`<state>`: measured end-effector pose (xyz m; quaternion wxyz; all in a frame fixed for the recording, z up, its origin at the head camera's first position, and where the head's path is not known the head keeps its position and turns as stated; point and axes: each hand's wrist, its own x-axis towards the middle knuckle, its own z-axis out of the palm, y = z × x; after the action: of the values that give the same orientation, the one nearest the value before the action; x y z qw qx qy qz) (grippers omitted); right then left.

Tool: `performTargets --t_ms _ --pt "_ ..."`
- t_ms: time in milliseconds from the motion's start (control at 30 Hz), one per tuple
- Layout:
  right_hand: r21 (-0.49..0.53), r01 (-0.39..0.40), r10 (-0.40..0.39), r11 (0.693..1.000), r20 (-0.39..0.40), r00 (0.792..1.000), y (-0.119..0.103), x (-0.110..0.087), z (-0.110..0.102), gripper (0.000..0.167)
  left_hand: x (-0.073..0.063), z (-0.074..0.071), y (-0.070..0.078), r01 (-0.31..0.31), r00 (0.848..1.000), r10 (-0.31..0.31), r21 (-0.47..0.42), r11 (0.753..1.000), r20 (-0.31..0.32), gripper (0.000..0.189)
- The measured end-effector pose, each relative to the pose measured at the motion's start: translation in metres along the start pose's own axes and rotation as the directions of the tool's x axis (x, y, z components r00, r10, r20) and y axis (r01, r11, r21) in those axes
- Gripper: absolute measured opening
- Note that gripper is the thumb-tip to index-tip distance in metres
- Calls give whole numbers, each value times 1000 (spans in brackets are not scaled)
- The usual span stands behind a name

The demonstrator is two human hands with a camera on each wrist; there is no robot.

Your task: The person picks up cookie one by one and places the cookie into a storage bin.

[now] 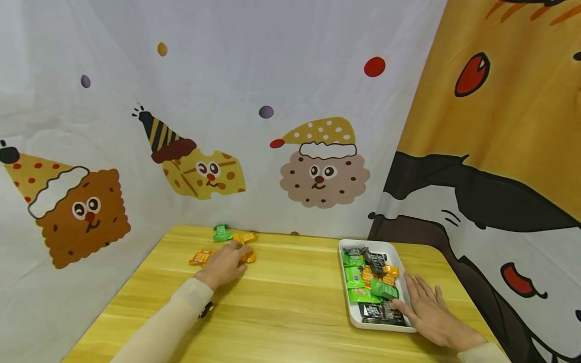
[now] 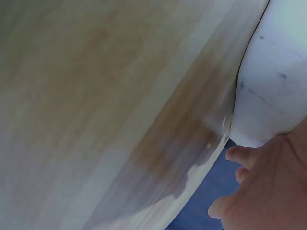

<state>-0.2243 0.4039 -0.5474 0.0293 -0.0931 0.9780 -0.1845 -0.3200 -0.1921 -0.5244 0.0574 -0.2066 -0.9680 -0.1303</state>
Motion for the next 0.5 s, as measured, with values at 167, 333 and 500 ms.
performTargets --t_ms 167,333,500 --pt "-2 -1 1 1000 5 1000 0 -1 0 104 0 0 2 -34 999 33 8 999 8 42" --pt "-12 12 -12 1000 -14 1000 0 -2 -1 103 1 -1 4 -39 999 39 -2 999 3 39" --pt "-29 8 -8 1000 -13 1000 -2 -1 -2 104 1 3 1 -35 999 35 -12 999 9 40"
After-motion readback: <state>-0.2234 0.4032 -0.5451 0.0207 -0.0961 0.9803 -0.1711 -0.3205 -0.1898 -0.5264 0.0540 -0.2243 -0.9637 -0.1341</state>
